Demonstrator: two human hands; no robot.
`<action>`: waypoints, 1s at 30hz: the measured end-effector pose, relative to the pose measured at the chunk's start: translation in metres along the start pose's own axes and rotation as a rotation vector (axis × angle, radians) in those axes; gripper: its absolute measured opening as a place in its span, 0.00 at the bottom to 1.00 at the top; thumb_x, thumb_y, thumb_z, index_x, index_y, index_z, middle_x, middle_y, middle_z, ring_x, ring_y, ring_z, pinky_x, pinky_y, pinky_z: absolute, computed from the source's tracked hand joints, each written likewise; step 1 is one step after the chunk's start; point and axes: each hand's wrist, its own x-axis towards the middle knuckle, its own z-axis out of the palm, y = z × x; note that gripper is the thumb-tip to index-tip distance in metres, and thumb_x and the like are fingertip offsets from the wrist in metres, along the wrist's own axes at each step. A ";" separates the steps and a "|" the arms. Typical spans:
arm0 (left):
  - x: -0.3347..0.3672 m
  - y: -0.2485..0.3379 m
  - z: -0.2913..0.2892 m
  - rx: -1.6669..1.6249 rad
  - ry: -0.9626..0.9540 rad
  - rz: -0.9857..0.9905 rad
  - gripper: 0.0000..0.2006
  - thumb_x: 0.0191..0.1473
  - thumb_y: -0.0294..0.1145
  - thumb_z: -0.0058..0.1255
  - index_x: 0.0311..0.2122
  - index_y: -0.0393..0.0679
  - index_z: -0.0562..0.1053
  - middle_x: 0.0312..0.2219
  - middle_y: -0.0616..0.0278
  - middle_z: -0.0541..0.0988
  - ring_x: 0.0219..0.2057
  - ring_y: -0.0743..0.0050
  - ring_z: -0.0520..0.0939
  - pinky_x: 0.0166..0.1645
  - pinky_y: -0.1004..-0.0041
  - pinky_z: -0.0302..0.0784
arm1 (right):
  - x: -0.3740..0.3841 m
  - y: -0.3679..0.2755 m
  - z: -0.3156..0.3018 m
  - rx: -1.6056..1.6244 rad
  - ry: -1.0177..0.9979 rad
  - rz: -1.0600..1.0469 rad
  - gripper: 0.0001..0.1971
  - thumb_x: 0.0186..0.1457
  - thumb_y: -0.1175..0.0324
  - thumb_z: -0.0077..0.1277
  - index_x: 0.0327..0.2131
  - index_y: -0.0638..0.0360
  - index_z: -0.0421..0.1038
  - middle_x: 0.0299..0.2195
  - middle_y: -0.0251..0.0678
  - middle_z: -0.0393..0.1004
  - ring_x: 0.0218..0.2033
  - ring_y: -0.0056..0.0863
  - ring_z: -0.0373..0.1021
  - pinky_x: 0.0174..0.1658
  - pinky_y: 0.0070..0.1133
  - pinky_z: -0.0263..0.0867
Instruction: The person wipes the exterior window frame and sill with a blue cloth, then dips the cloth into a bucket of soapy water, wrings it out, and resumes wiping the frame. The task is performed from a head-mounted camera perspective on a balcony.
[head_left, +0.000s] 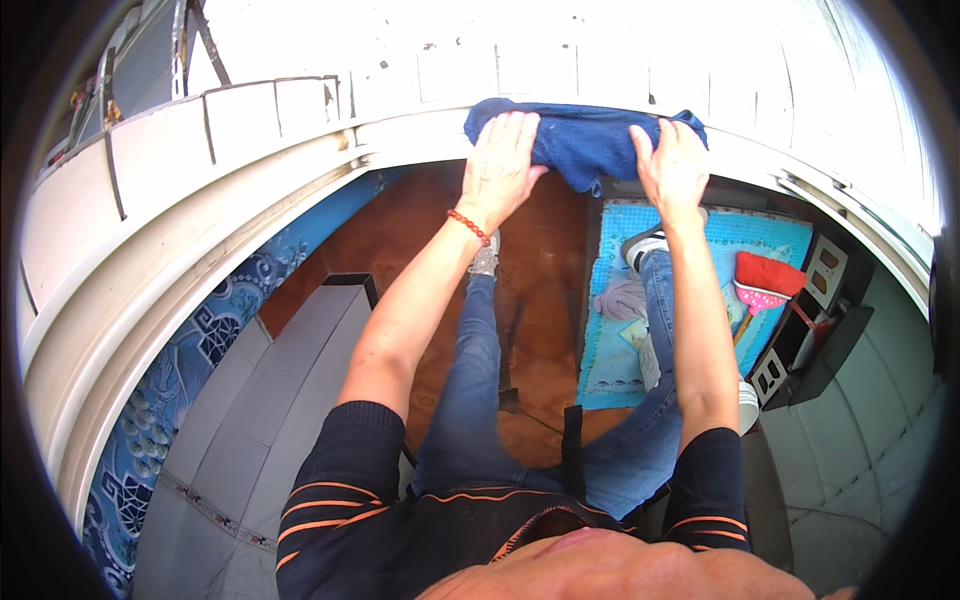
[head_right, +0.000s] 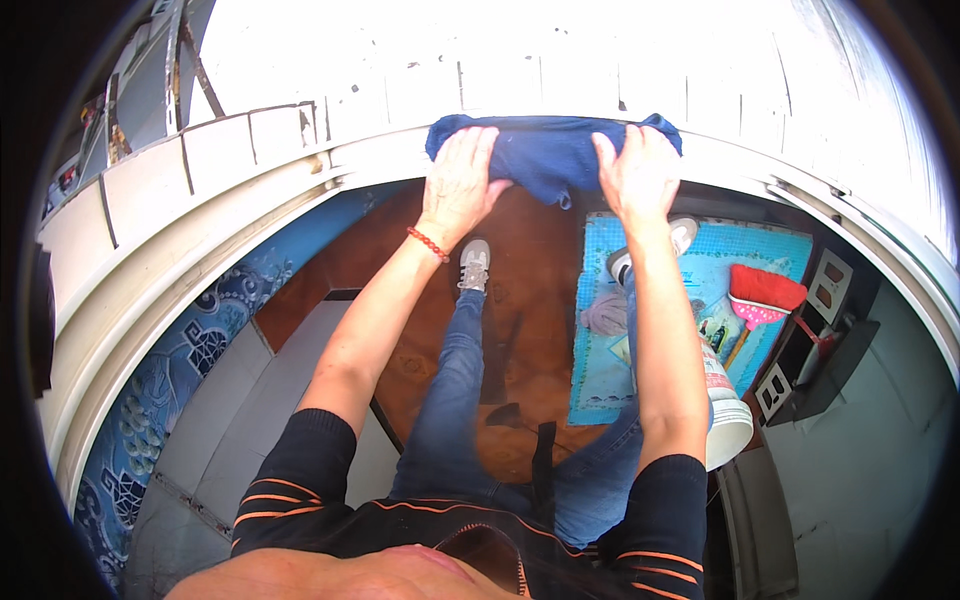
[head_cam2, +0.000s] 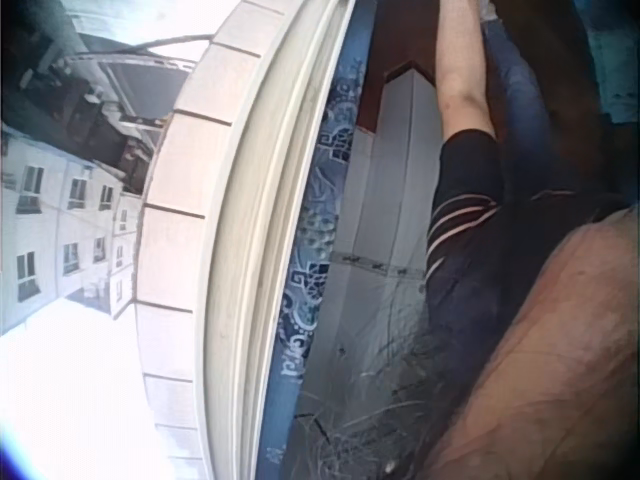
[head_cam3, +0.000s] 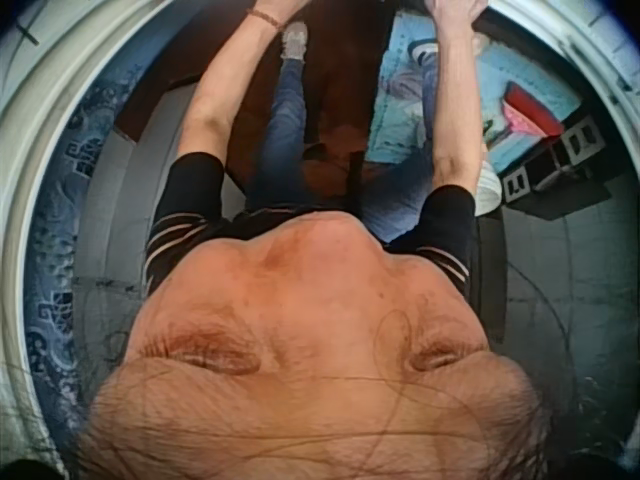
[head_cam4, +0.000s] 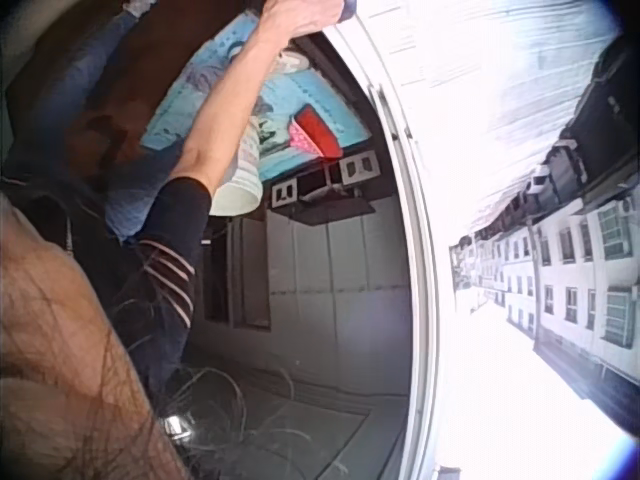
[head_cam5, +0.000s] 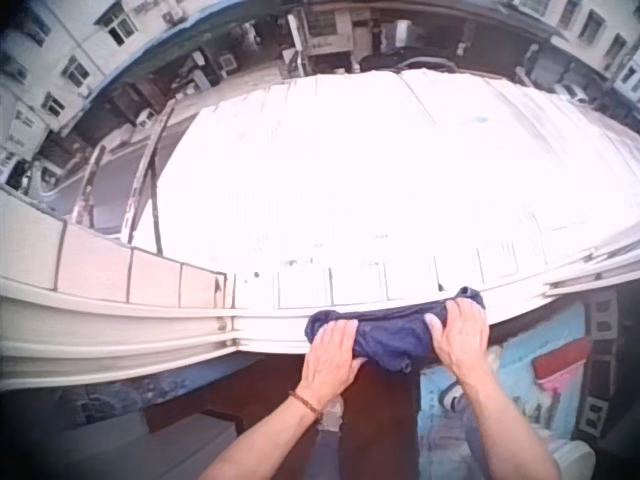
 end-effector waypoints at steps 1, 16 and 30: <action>-0.007 -0.011 -0.007 0.027 0.012 -0.030 0.34 0.34 0.34 0.62 0.49 0.38 0.62 0.44 0.51 0.67 0.48 0.55 0.67 0.54 0.65 0.61 | 0.005 -0.019 -0.002 0.030 -0.060 0.010 0.21 0.45 0.51 0.54 0.32 0.63 0.71 0.30 0.40 0.70 0.34 0.36 0.68 0.39 0.29 0.63; -0.033 -0.101 -0.064 0.238 -0.089 -0.314 0.20 0.37 0.16 0.48 0.41 0.37 0.64 0.36 0.51 0.69 0.37 0.51 0.75 0.37 0.62 0.74 | 0.029 -0.219 0.029 0.882 -0.209 -0.157 0.16 0.36 0.76 0.48 0.35 0.61 0.67 0.30 0.43 0.69 0.34 0.39 0.67 0.37 0.30 0.65; -0.040 0.001 -0.034 -0.230 0.136 -0.338 0.15 0.32 0.12 0.46 0.29 0.42 0.66 0.28 0.60 0.68 0.31 0.58 0.73 0.32 0.65 0.71 | -0.037 -0.109 -0.018 1.127 -0.294 0.443 0.17 0.40 0.81 0.44 0.37 0.55 0.69 0.33 0.38 0.72 0.36 0.35 0.69 0.41 0.26 0.64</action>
